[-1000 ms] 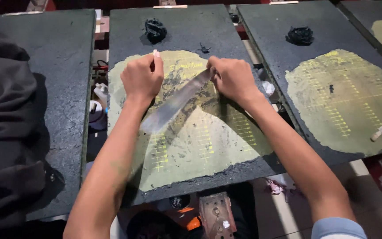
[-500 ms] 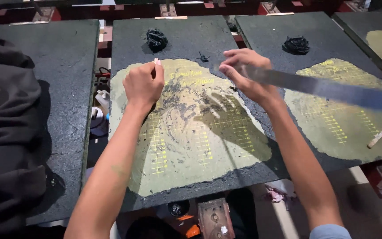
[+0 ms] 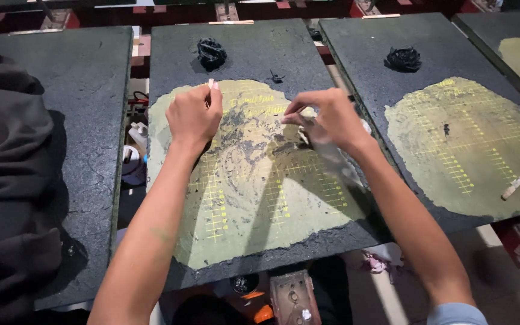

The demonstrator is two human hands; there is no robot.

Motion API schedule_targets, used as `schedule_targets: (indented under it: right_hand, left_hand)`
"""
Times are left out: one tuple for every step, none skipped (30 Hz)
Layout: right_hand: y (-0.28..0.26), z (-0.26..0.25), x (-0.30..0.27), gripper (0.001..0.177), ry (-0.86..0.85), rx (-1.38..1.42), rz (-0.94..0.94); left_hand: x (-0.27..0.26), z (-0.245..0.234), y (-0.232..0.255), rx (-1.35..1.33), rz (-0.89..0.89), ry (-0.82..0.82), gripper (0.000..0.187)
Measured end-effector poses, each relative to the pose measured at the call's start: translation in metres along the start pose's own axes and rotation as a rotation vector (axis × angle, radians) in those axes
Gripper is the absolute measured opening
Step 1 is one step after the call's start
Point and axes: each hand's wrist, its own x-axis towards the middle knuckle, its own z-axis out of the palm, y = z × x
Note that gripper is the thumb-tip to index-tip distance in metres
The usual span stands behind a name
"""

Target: Using a metal ruler to scrape residue from a screen printing frame.

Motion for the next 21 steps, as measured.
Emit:
schedule_targets:
  right_hand:
    - [-0.003, 0.001, 0.001, 0.007, 0.0, -0.001, 0.001]
    - [-0.006, 0.002, 0.003, 0.004, 0.013, 0.026, -0.009]
    - [-0.01, 0.003, 0.005, 0.006, 0.025, 0.052, -0.018]
    - [-0.019, -0.003, 0.006, 0.006, 0.023, 0.052, -0.02]
    - [-0.029, -0.01, 0.008, 0.01, 0.043, 0.027, 0.009]
    - [-0.038, -0.017, 0.01, 0.017, 0.064, 0.001, 0.039]
    - [-0.033, -0.015, 0.007, 0.017, 0.063, 0.0, 0.037]
    - [-0.027, -0.014, 0.005, 0.033, 0.057, 0.054, 0.081]
    - [-0.021, -0.013, 0.003, 0.05, 0.052, 0.108, 0.124]
    - [-0.02, -0.013, 0.003, 0.05, 0.053, 0.107, 0.122]
    - [-0.018, -0.012, 0.003, 0.043, 0.064, 0.126, 0.124]
    - [-0.016, -0.011, 0.004, 0.036, 0.075, 0.144, 0.126]
    - [-0.025, -0.013, 0.004, 0.036, 0.074, 0.144, 0.123]
    - [-0.034, -0.015, 0.005, 0.024, 0.094, 0.173, 0.074]
    - [-0.043, -0.017, 0.006, 0.02, 0.113, 0.203, 0.025]
    - [-0.042, -0.016, 0.007, 0.02, 0.111, 0.204, 0.024]
    - [-0.042, -0.015, 0.008, 0.019, 0.16, 0.269, -0.021]
    - [-0.041, -0.014, 0.009, 0.019, 0.21, 0.332, -0.066]
    - [-0.039, -0.012, 0.009, 0.019, 0.21, 0.332, -0.066]
    - [-0.038, -0.01, 0.01, 0.021, 0.258, 0.382, -0.072]
    - [-0.037, -0.007, 0.011, 0.029, 0.306, 0.431, -0.077]
  left_hand:
    - [0.0, 0.001, 0.001, -0.001, 0.0, 0.0, 0.047]
    - [0.0, 0.0, 0.001, 0.0, -0.008, -0.01, 0.048]
    - [0.0, 0.0, 0.001, 0.001, -0.016, -0.02, 0.048]
    - [0.0, 0.0, 0.001, 0.0, -0.018, -0.018, 0.048]
    - [-0.001, 0.0, 0.001, 0.007, -0.014, -0.019, 0.048]
    - [-0.001, 0.001, 0.001, 0.014, -0.009, -0.021, 0.048]
    - [-0.001, 0.001, 0.001, 0.013, -0.01, -0.019, 0.048]
    - [-0.001, 0.001, 0.001, 0.013, -0.016, -0.031, 0.048]
    - [0.0, 0.0, 0.001, 0.012, -0.023, -0.042, 0.048]
    - [-0.001, -0.001, 0.002, 0.012, -0.022, -0.039, 0.048]
    - [-0.001, -0.002, 0.003, 0.011, -0.03, -0.049, 0.048]
    - [-0.002, -0.002, 0.004, 0.009, -0.04, -0.059, 0.048]
    - [-0.001, -0.001, 0.004, 0.009, -0.041, -0.057, 0.048]
    - [-0.001, -0.001, 0.003, 0.016, -0.045, -0.065, 0.048]
    - [0.0, 0.0, 0.002, 0.023, -0.049, -0.074, 0.048]
    - [0.0, -0.001, 0.002, 0.024, -0.051, -0.073, 0.048]
    - [-0.001, -0.002, 0.003, 0.017, -0.053, -0.073, 0.048]
    - [-0.001, -0.002, 0.004, 0.009, -0.054, -0.073, 0.047]
    - [-0.001, -0.002, 0.004, 0.009, -0.055, -0.073, 0.047]
    - [0.0, -0.001, 0.004, 0.013, -0.057, -0.075, 0.047]
    - [0.0, -0.001, 0.003, 0.018, -0.06, -0.077, 0.048]
